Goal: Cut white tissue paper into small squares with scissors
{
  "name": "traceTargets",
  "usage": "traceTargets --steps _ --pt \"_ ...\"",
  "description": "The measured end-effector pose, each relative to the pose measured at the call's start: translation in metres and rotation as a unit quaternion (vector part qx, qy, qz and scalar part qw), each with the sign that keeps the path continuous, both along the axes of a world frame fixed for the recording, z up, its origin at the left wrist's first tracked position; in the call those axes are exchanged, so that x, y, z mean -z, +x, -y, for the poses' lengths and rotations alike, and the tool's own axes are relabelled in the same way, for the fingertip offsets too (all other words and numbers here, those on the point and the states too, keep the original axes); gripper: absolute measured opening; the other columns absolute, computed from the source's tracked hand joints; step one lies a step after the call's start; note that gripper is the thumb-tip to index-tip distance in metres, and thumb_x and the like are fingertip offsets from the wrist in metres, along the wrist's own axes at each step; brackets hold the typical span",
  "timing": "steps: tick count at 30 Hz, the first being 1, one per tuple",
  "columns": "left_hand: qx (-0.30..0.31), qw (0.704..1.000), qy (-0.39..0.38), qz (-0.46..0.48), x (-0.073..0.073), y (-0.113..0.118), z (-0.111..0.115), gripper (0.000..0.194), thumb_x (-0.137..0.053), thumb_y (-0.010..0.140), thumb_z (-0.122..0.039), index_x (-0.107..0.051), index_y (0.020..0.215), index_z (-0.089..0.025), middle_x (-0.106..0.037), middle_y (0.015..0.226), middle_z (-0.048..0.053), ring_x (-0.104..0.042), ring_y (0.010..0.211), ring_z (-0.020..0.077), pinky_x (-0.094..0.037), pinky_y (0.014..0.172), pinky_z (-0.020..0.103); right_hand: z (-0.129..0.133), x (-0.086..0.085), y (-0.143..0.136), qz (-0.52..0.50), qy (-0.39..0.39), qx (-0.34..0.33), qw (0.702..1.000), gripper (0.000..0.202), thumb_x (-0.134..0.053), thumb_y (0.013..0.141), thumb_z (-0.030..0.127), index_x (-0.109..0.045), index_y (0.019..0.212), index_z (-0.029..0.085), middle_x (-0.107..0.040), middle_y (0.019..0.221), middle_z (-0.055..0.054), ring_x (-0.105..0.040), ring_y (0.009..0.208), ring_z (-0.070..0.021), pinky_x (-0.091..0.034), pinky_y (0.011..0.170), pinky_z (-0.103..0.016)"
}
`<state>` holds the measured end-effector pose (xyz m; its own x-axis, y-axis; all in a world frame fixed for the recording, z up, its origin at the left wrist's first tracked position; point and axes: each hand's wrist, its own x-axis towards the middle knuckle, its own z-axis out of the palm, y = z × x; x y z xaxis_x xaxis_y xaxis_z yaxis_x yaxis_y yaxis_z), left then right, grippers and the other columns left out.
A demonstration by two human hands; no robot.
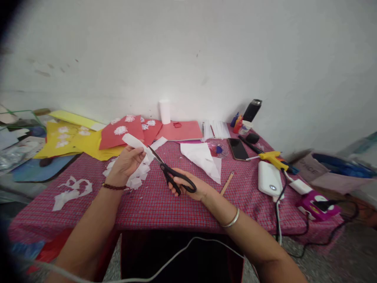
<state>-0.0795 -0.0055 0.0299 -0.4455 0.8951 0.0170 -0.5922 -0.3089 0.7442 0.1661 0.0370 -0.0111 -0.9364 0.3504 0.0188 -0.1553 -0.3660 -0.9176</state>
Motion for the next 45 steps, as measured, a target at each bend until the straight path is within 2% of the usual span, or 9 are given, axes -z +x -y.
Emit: traceTargets --steps 7,14,17,20,24,34,38,43,45 --pt "0.01 0.998 -0.006 -0.066 -0.001 0.007 0.002 0.029 -0.083 0.056 -0.006 -0.067 0.079 -0.013 -0.072 0.07 0.0 -0.064 0.06 0.0083 -0.053 0.057 0.016 0.001 0.005 0.0 -0.018 -0.036 0.005 0.999 0.046 -0.073 0.081 0.051 -0.052 0.105 0.018 -0.062 0.079 -0.001 -0.057 0.063 -0.0107 -0.043 0.053 -0.021" --pt "0.0 0.999 0.018 -0.046 -0.002 0.004 0.0 0.021 -0.076 0.061 -0.008 -0.063 0.075 -0.015 -0.069 0.068 -0.001 -0.064 0.062 0.0096 -0.056 0.064 0.021 0.006 -0.002 0.0 -0.003 -0.045 0.021 0.999 0.043 -0.073 0.083 0.049 -0.052 0.102 0.018 -0.058 0.071 0.003 -0.041 0.044 -0.0039 -0.028 0.036 -0.016" --pt "-0.011 0.999 0.017 -0.033 -0.001 0.001 -0.001 0.016 -0.072 0.067 -0.009 -0.063 0.078 -0.016 -0.07 0.069 0.0 -0.065 0.063 0.0104 -0.058 0.065 0.023 0.005 0.0 0.001 -0.011 -0.05 0.011 0.999 0.047 -0.072 0.083 0.053 -0.054 0.107 0.017 -0.059 0.073 0.002 -0.047 0.048 -0.0055 -0.034 0.041 -0.018" --pt "-0.022 0.999 0.002 -0.036 0.001 0.0 -0.002 0.014 -0.071 0.069 -0.008 -0.062 0.077 -0.016 -0.069 0.068 0.0 -0.064 0.061 0.0103 -0.058 0.064 0.024 0.003 0.002 0.003 -0.012 -0.077 -0.029 0.997 0.059 -0.071 0.082 0.057 -0.054 0.122 0.017 -0.06 0.079 0.001 -0.054 0.058 -0.0084 -0.042 0.051 -0.021" --pt "0.002 0.999 0.001 -0.054 0.003 0.005 -0.001 0.015 -0.073 0.068 -0.01 -0.062 0.077 -0.015 -0.069 0.068 -0.001 -0.064 0.062 0.0102 -0.058 0.064 0.024 0.002 0.004 0.002 -0.014 -0.111 -0.047 0.993 0.063 -0.071 0.082 0.056 -0.053 0.129 0.018 -0.061 0.082 0.0 -0.055 0.063 -0.0096 -0.043 0.057 -0.023" --pt "0.078 0.995 -0.022 -0.066 0.016 0.03 -0.005 0.018 -0.078 0.067 -0.015 -0.062 0.077 -0.014 -0.069 0.076 0.0 -0.065 0.068 0.0107 -0.057 0.065 0.024 0.002 0.007 0.001 -0.015 -0.153 -0.017 0.988 0.053 -0.074 0.079 0.056 -0.053 0.114 0.022 -0.065 0.08 0.0 -0.058 0.062 -0.0114 -0.044 0.057 -0.024" --pt "0.083 0.995 -0.031 -0.055 0.018 0.035 -0.007 0.018 -0.077 0.067 -0.014 -0.06 0.075 -0.014 -0.068 0.074 -0.001 -0.065 0.067 0.0097 -0.056 0.068 0.024 0.004 0.004 0.0 -0.015 -0.157 0.004 0.988 0.053 -0.076 0.077 0.056 -0.053 0.111 0.022 -0.064 0.077 0.001 -0.055 0.058 -0.0099 -0.042 0.054 -0.022" --pt "0.076 0.995 -0.026 -0.06 0.018 0.035 -0.007 0.018 -0.075 0.068 -0.014 -0.059 0.076 -0.015 -0.067 0.074 -0.001 -0.064 0.068 0.0099 -0.055 0.069 0.024 0.007 0.003 -0.001 -0.011 -0.11 0.041 0.993 0.045 -0.072 0.082 0.054 -0.054 0.105 0.019 -0.059 0.07 0.004 -0.042 0.045 -0.0055 -0.028 0.039 -0.018" --pt "0.075 0.994 -0.025 -0.069 0.018 0.034 -0.007 0.018 -0.076 0.068 -0.015 -0.061 0.077 -0.015 -0.068 0.076 -0.001 -0.064 0.068 0.0102 -0.055 0.068 0.024 0.007 0.004 -0.001 -0.009 -0.107 0.036 0.994 0.045 -0.072 0.082 0.055 -0.055 0.105 0.02 -0.06 0.071 0.003 -0.045 0.047 -0.0061 -0.031 0.041 -0.018"
